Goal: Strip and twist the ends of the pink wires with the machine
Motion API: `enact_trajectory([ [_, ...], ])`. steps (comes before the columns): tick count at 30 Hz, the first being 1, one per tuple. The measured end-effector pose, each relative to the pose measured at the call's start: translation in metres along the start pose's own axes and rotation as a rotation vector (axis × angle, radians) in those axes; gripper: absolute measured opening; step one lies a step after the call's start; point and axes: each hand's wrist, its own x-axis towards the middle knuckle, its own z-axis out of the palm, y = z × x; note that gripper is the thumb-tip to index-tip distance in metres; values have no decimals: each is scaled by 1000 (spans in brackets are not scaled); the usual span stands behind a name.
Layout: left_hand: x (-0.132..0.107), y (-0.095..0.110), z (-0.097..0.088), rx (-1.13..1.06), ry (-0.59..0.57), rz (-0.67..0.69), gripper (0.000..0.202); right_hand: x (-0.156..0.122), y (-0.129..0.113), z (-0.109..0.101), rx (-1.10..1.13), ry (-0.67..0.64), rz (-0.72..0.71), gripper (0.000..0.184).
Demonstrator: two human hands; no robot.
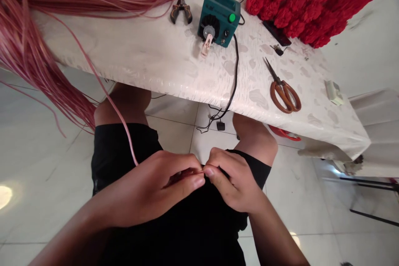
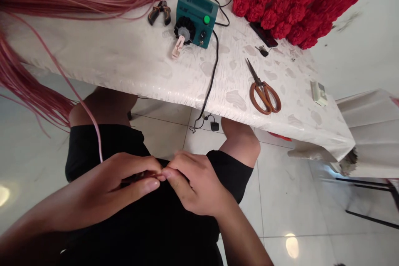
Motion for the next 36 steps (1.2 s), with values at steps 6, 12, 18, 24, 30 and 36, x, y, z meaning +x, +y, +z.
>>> enact_trajectory([
  [6, 1, -3, -4, -9, -54, 52, 36, -1, -2, 6, 93, 29, 1, 18],
  [12, -1, 0, -2, 2, -58, -2, 29, -4, 0, 8, 154, 64, 14, 20],
  [18, -4, 1, -1, 90, -13, -17, 23, -3, 1, 9, 133, 76, 9, 21],
  [24, -2, -2, -11, 113, -33, 86, 19, 3, 1, 8, 137, 58, -21, 22],
  [30, 8, 4, -25, 54, 0, 118, 18, 18, 5, -1, 176, 85, -20, 21],
  [36, 33, 15, -50, 1, 40, 107, 25, 44, 10, -16, 195, 114, 21, 26],
])
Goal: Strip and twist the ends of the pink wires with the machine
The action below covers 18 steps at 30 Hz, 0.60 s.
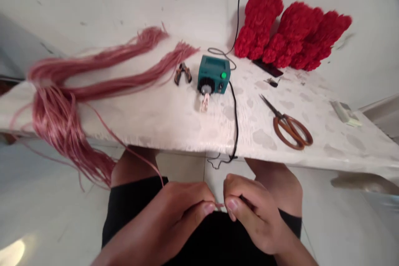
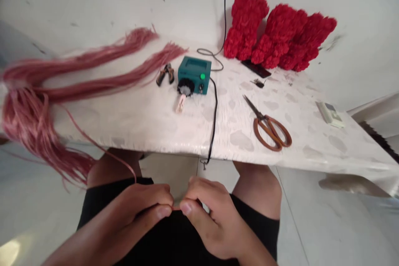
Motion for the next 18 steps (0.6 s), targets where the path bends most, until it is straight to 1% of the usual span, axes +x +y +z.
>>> enact_trajectory([
  [3, 19, 2, -20, 46, 34, 9, 22, 25, 3, -12, -37, 19, -9, 25],
  [5, 30, 2, -38, 110, 60, 10, 18, 47, 2, -26, -104, -8, -70, 20],
  [7, 43, 3, -62, 204, 133, 2, 15, 76, -2, -44, -169, -37, -154, 14],
  [8, 51, 3, -76, 251, 195, 5, 16, 93, -4, -54, -207, -33, -182, 12],
  [10, 71, 4, -106, 331, 325, 33, 21, 129, -4, -76, -312, 57, -196, 13],
  [12, 97, 4, -135, 417, 418, 37, 25, 167, 2, -98, -457, 189, -183, 14],
  [13, 112, 3, -148, 455, 432, 44, 27, 185, 8, -107, -518, 245, -168, 15],
  [14, 127, 1, -159, 470, 415, 54, 28, 201, 16, -116, -574, 276, -152, 15],
  [15, 141, -3, -168, 477, 390, 62, 28, 216, 24, -123, -632, 270, -138, 16],
  [18, 173, -23, -185, 441, 322, 67, 30, 242, 48, -136, -794, 146, -100, 23],
])
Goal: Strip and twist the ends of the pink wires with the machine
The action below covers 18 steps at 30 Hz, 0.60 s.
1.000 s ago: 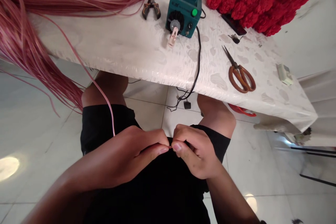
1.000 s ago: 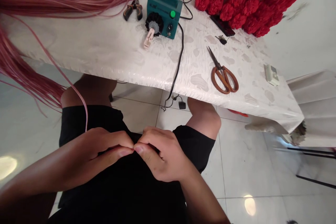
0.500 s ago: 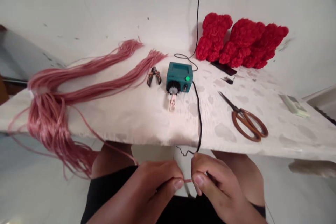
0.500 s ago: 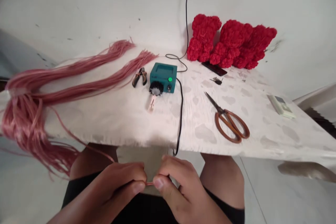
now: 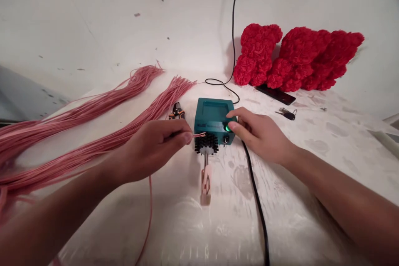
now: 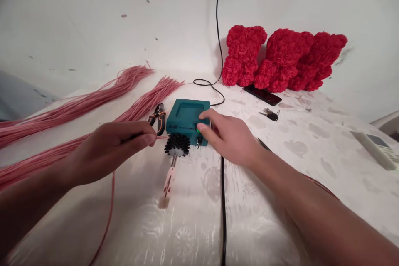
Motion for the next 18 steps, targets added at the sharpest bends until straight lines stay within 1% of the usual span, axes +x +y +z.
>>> enact_trajectory([
  [2, 10, -17, 5, -24, -37, -3, 32, 4, 9, 6, -32, -56, -9, 29],
  [4, 12, -30, 9, -27, -64, -21, 33, 4, 14, 8, -25, -67, -14, 30],
  [5, 12, -35, 10, -26, -66, -36, 33, 3, 15, 9, -22, -65, -20, 30],
  [7, 12, -43, 11, -23, -31, -74, 32, 2, 16, 9, -12, -57, -33, 29],
  [10, 10, -50, 12, -17, 13, -119, 28, 1, 16, 11, 20, -53, -14, 29],
  [14, 8, -54, 12, -1, -35, -148, 26, 0, 16, 15, 11, -39, 16, 27],
  [18, 6, -52, 12, 2, -69, -176, 25, -2, 16, 18, -3, -15, 16, 25],
])
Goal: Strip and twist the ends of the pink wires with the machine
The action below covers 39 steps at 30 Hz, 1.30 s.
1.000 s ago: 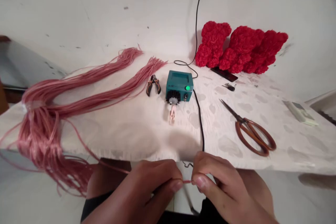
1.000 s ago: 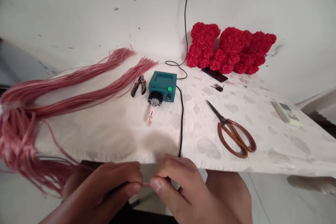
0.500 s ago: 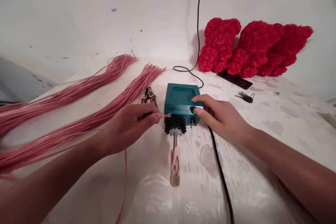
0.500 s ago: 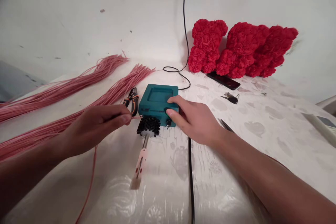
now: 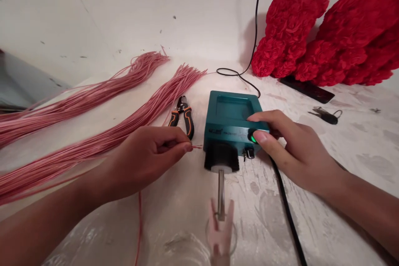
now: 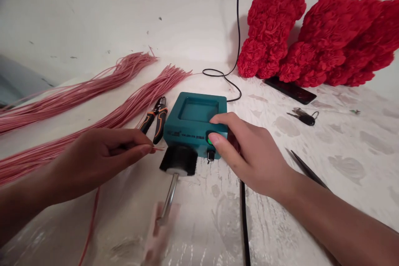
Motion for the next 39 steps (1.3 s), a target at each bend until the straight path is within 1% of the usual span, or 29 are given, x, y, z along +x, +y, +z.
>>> enact_trajectory([
  [4, -1, 3, 1, 1, -47, -9, 27, -1, 1, 2, 12, 23, 4, 24],
  [10, -6, 8, 3, -10, -118, 34, 25, -1, 2, 5, 33, 30, 17, 26],
  [14, -8, 9, 5, -74, -180, 59, 24, -2, 1, 7, 71, 22, 38, 25],
  [19, -5, 12, 7, -138, -214, 70, 23, -3, 1, 9, 80, 31, 45, 23],
  [26, -3, 14, 8, -191, -211, 73, 27, -3, 2, 10, 83, 31, 50, 24],
  [34, -5, 11, 8, -197, -228, 69, 28, -2, -1, 11, 111, 18, 82, 25],
  [39, -5, 12, 11, -216, -179, 62, 31, -1, -4, 9, 132, 4, 108, 28],
])
